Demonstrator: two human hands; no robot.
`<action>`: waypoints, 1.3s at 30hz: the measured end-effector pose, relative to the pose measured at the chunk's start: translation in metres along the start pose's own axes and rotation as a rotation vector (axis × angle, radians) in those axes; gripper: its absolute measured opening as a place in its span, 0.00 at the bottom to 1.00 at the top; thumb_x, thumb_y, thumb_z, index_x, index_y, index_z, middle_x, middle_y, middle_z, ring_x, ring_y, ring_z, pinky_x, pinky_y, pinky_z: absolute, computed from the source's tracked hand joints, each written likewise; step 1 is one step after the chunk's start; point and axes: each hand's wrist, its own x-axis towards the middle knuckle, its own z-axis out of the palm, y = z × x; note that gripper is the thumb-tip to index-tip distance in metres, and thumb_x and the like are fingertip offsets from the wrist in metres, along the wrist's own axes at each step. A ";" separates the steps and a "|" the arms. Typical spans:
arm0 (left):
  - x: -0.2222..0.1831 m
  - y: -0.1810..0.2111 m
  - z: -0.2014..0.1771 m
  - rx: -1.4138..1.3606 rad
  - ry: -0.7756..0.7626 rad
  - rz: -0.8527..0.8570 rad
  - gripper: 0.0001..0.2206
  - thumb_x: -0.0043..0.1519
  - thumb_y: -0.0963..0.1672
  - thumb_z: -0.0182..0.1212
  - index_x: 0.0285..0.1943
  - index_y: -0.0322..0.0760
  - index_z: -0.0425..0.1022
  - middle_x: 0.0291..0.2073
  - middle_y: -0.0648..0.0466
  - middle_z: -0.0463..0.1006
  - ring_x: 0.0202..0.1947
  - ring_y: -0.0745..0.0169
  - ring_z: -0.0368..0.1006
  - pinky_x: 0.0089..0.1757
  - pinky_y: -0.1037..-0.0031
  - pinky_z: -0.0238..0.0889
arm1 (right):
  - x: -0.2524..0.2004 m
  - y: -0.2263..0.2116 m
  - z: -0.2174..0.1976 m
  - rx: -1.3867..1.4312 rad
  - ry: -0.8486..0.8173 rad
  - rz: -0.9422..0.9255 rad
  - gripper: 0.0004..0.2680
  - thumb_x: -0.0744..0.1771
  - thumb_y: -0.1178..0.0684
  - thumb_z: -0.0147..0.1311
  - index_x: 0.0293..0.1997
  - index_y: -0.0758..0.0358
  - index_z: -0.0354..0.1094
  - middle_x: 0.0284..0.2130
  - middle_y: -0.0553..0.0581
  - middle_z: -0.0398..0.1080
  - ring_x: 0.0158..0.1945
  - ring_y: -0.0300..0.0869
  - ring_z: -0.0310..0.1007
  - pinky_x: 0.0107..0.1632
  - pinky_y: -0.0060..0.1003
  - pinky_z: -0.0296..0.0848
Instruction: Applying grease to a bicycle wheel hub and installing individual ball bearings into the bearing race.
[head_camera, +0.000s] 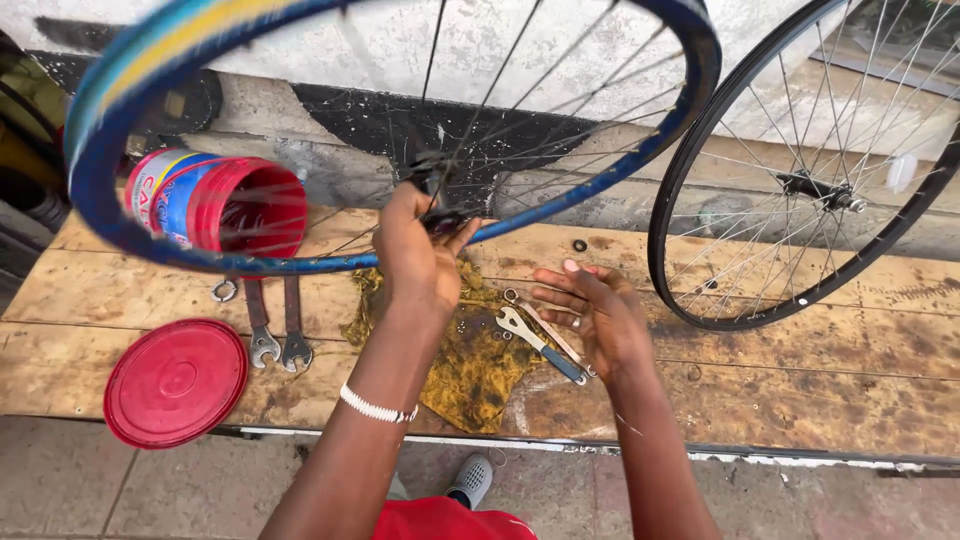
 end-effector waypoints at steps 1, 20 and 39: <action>0.000 0.001 -0.008 0.000 -0.001 0.002 0.17 0.42 0.39 0.53 0.41 0.27 0.62 0.33 0.41 0.62 0.34 0.44 0.66 0.43 0.48 0.71 | -0.008 -0.005 -0.006 0.001 -0.002 -0.001 0.14 0.63 0.55 0.54 0.42 0.61 0.47 0.37 0.70 0.72 0.34 0.52 0.76 0.31 0.43 0.75; -0.019 0.019 -0.109 -0.158 -0.473 0.144 0.28 0.44 0.31 0.41 0.55 0.38 0.60 0.49 0.27 0.68 0.44 0.33 0.69 0.45 0.53 0.69 | -0.108 -0.088 0.091 -0.585 0.084 -0.368 0.09 0.66 0.53 0.49 0.42 0.58 0.49 0.36 0.60 0.73 0.34 0.42 0.76 0.36 0.30 0.74; 0.018 0.047 -0.131 -0.035 -1.173 -0.003 0.39 0.57 0.32 0.53 0.72 0.57 0.40 0.71 0.43 0.40 0.67 0.39 0.45 0.60 0.56 0.54 | -0.020 0.017 0.131 -0.073 0.091 -0.274 0.20 0.61 0.46 0.59 0.38 0.57 0.42 0.24 0.62 0.72 0.18 0.40 0.71 0.25 0.38 0.77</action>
